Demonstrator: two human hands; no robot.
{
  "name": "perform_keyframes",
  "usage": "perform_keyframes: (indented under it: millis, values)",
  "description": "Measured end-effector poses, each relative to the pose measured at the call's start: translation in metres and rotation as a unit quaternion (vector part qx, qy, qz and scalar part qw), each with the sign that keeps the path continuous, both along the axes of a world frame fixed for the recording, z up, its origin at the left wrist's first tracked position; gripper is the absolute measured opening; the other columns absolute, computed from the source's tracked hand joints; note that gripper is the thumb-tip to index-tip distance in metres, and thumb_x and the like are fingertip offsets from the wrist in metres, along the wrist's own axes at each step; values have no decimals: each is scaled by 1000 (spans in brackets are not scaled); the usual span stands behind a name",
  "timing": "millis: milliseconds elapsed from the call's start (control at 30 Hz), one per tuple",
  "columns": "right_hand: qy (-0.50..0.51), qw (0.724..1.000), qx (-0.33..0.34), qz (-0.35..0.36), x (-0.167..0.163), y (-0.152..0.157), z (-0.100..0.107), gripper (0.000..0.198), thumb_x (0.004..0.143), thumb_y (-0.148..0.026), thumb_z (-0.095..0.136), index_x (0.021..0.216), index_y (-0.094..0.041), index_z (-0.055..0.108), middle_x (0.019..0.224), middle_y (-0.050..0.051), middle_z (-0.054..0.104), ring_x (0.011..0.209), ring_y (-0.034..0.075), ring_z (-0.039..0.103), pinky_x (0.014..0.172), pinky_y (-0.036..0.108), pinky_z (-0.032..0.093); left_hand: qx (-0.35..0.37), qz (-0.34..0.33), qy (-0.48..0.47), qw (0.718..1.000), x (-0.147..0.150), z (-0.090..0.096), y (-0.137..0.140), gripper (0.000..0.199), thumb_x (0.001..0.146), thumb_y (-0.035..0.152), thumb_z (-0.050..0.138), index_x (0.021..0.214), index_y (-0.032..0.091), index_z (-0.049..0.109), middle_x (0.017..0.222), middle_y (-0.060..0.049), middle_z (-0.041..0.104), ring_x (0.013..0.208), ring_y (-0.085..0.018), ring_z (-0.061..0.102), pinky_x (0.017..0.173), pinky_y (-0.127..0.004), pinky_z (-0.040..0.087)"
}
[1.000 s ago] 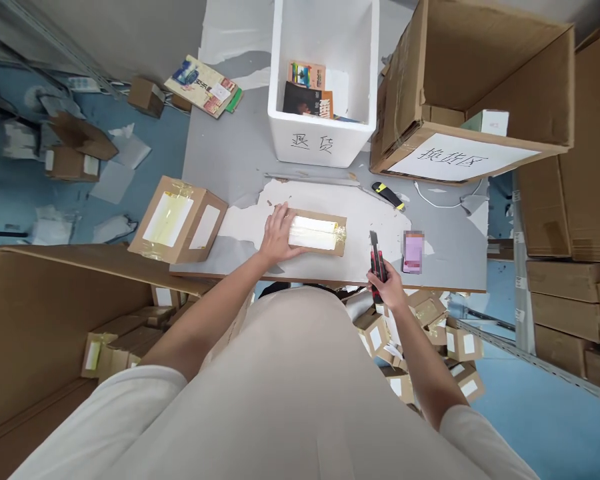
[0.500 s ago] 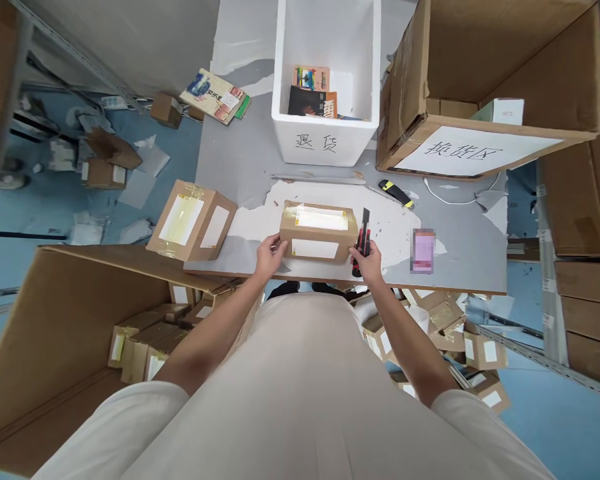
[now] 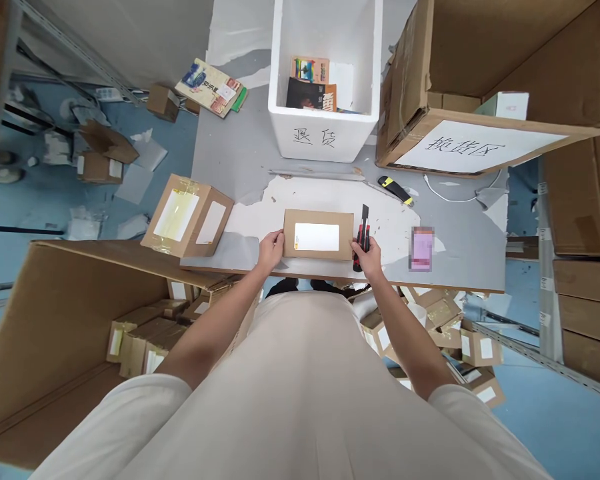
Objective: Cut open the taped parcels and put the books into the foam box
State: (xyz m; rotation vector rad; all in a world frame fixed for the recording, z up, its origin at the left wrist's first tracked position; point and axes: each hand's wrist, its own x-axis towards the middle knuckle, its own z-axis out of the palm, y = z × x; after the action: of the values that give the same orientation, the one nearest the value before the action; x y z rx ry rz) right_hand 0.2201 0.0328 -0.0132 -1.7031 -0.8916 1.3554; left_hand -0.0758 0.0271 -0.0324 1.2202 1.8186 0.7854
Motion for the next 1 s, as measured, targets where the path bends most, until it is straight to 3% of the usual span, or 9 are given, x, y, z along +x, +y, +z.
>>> perform_keyframes:
  millis: [167, 333, 500, 633, 733, 800, 867, 1000]
  values:
    - [30, 998, -47, 8, 6, -41, 0, 41, 62, -34, 67, 97, -22, 50, 99, 2, 68, 51, 8, 51, 50, 27, 46, -43, -41, -74, 996, -14, -19, -35, 55, 73, 22, 52, 126, 13, 57, 125, -13, 64, 115, -25, 61, 100, -44, 48]
    - [-5, 997, -78, 19, -4, -54, -4, 38, 61, -33, 71, 91, -23, 50, 59, -9, 54, 47, 11, 49, 48, 27, 45, -54, -55, -86, 993, -4, -22, -53, 54, 73, 32, 61, 123, 13, 58, 125, -13, 64, 116, -27, 60, 102, -44, 47]
    - [-22, 998, -38, -44, -12, -34, 14, 36, 65, -39, 71, 86, -23, 47, 63, -7, 55, 48, 10, 50, 49, 26, 45, -17, -8, -54, 998, 4, 6, -43, 44, 81, 45, 58, 111, 13, 65, 107, -12, 69, 97, -23, 66, 89, -39, 54]
    - [-80, 996, 4, -29, -11, -2, 35, 35, 67, -43, 70, 86, -22, 49, 73, -3, 61, 51, 10, 51, 53, 26, 46, 18, 0, 20, 1000, 1, 27, -22, 46, 80, 52, 59, 104, 13, 68, 93, -10, 67, 83, -20, 64, 79, -36, 55]
    - [-174, 984, 25, -8, -13, 22, 38, 32, 71, -46, 66, 85, -22, 50, 71, -2, 60, 58, 13, 53, 60, 28, 47, 27, -20, 63, 997, 4, 35, -3, 56, 74, 53, 67, 111, 12, 65, 94, -11, 64, 86, -23, 63, 78, -38, 55]
    - [-240, 970, 42, 5, -16, 33, 34, 30, 73, -47, 63, 87, -22, 52, 74, 0, 61, 64, 16, 55, 65, 30, 46, 67, -26, 101, 992, 9, 36, 3, 60, 76, 51, 67, 121, 12, 60, 106, -15, 62, 98, -26, 61, 86, -42, 53]
    - [-290, 956, 49, 23, -16, 39, 32, 30, 76, -47, 59, 91, -22, 53, 78, 1, 62, 69, 18, 56, 69, 32, 46, 139, -72, 138, 978, 16, 36, 3, 54, 82, 46, 62, 125, 15, 57, 120, -18, 59, 113, -29, 57, 97, -47, 47]
    - [-336, 935, 79, 80, -13, 42, 46, 34, 81, -46, 54, 102, -20, 55, 85, 5, 65, 76, 22, 58, 74, 35, 46, 220, -259, 152, 928, 29, 27, -8, 29, 93, 33, 48, 115, 23, 63, 123, -12, 63, 124, -26, 52, 103, -50, 43]
